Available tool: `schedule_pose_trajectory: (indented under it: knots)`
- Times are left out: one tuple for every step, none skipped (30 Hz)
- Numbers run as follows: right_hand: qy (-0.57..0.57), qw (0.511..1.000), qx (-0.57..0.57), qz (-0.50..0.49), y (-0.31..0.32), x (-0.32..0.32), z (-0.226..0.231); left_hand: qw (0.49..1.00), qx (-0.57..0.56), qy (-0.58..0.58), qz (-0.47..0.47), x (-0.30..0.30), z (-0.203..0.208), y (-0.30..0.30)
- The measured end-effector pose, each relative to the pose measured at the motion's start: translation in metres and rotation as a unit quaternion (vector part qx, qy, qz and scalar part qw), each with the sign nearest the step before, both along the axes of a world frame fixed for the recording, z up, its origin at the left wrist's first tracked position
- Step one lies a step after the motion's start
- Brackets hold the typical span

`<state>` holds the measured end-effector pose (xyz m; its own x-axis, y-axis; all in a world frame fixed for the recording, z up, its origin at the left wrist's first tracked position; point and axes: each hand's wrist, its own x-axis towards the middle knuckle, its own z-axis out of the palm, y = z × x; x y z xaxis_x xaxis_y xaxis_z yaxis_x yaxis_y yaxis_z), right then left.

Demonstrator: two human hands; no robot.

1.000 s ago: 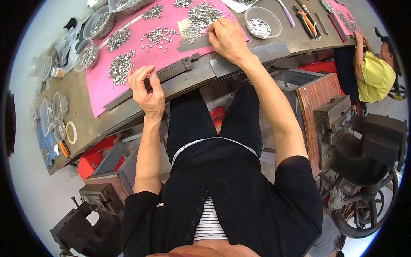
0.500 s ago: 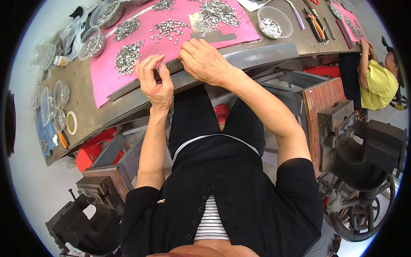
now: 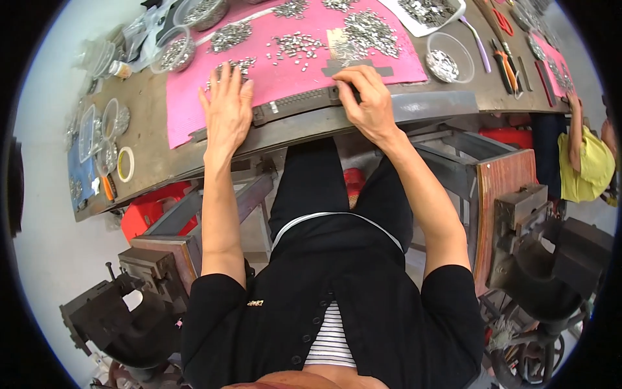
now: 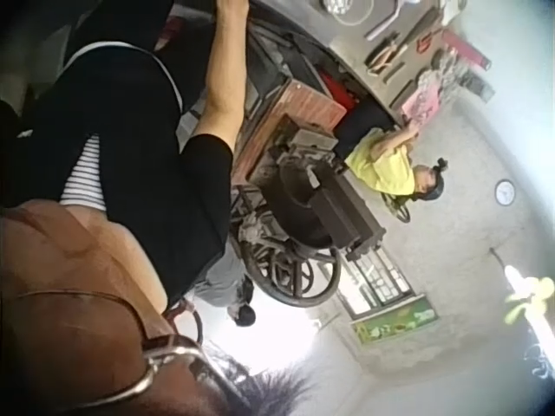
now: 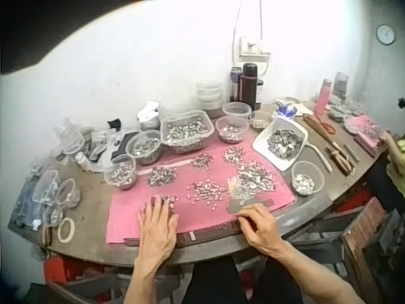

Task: The recorder is picking small star-shaped metal pieces and placing them into a loading jig, then using a manual punch press to process the assembly.

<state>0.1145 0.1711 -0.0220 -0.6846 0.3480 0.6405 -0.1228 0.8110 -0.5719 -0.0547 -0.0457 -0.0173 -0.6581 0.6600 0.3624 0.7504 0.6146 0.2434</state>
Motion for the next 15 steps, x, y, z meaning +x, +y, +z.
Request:
schedule_pose_trajectory:
  knots:
    - [0.004, 1.0, -0.002, 0.005, -0.001, -0.001, 0.0, 1.0, -0.017, -0.008, -0.012, 0.0, 0.001, 0.002]
    - [0.002, 1.0, -0.011, 0.004, -0.001, -0.002, -0.001, 0.999, -0.034, -0.017, -0.025, 0.001, 0.002, 0.005]
    - [0.0, 1.0, -0.02, 0.002, -0.001, -0.002, -0.001, 0.998, -0.037, -0.018, -0.041, 0.006, 0.003, 0.006]
    - [-0.003, 1.0, -0.019, -0.002, -0.003, -0.002, 0.001, 0.997, -0.037, -0.039, -0.057, 0.01, 0.005, 0.006]
    - [-0.001, 1.0, -0.019, -0.001, -0.002, -0.002, 0.001, 0.995, -0.036, -0.062, -0.075, 0.014, 0.008, 0.007]
    - [-0.004, 1.0, -0.013, -0.003, -0.002, -0.001, 0.001, 0.993, -0.021, -0.066, -0.096, 0.018, 0.007, 0.006]
    - [-0.007, 1.0, -0.006, -0.006, -0.002, -0.001, 0.0, 0.989, -0.02, -0.079, -0.121, 0.022, 0.01, 0.005]
    - [-0.005, 1.0, -0.006, -0.004, -0.002, -0.001, 0.0, 0.985, -0.02, -0.091, -0.146, 0.026, 0.013, 0.003]
    - [-0.007, 1.0, -0.008, -0.005, -0.002, -0.001, 0.0, 0.98, 0.017, -0.11, -0.163, 0.028, 0.014, 0.002]
    - [-0.009, 1.0, -0.009, -0.007, -0.001, -0.001, 0.0, 0.981, 0.017, -0.11, -0.162, 0.026, 0.016, 0.001]
    - [-0.009, 1.0, -0.009, -0.005, -0.001, -0.001, 0.0, 0.978, 0.058, -0.13, -0.15, 0.022, 0.017, -0.002]
    - [-0.005, 1.0, -0.01, -0.006, -0.001, -0.002, 0.0, 0.974, 0.098, -0.151, -0.137, 0.018, 0.019, -0.004]
    - [-0.002, 1.0, -0.012, -0.006, -0.001, -0.002, 0.0, 0.977, 0.158, -0.105, -0.099, 0.012, 0.015, -0.007]
    - [-0.002, 1.0, -0.011, -0.007, -0.001, -0.003, 0.001, 0.977, 0.176, -0.091, -0.075, 0.006, 0.016, -0.012]
    - [-0.002, 1.0, 0.013, -0.004, -0.001, -0.005, 0.002, 0.977, 0.194, -0.077, -0.05, -0.001, 0.017, -0.017]
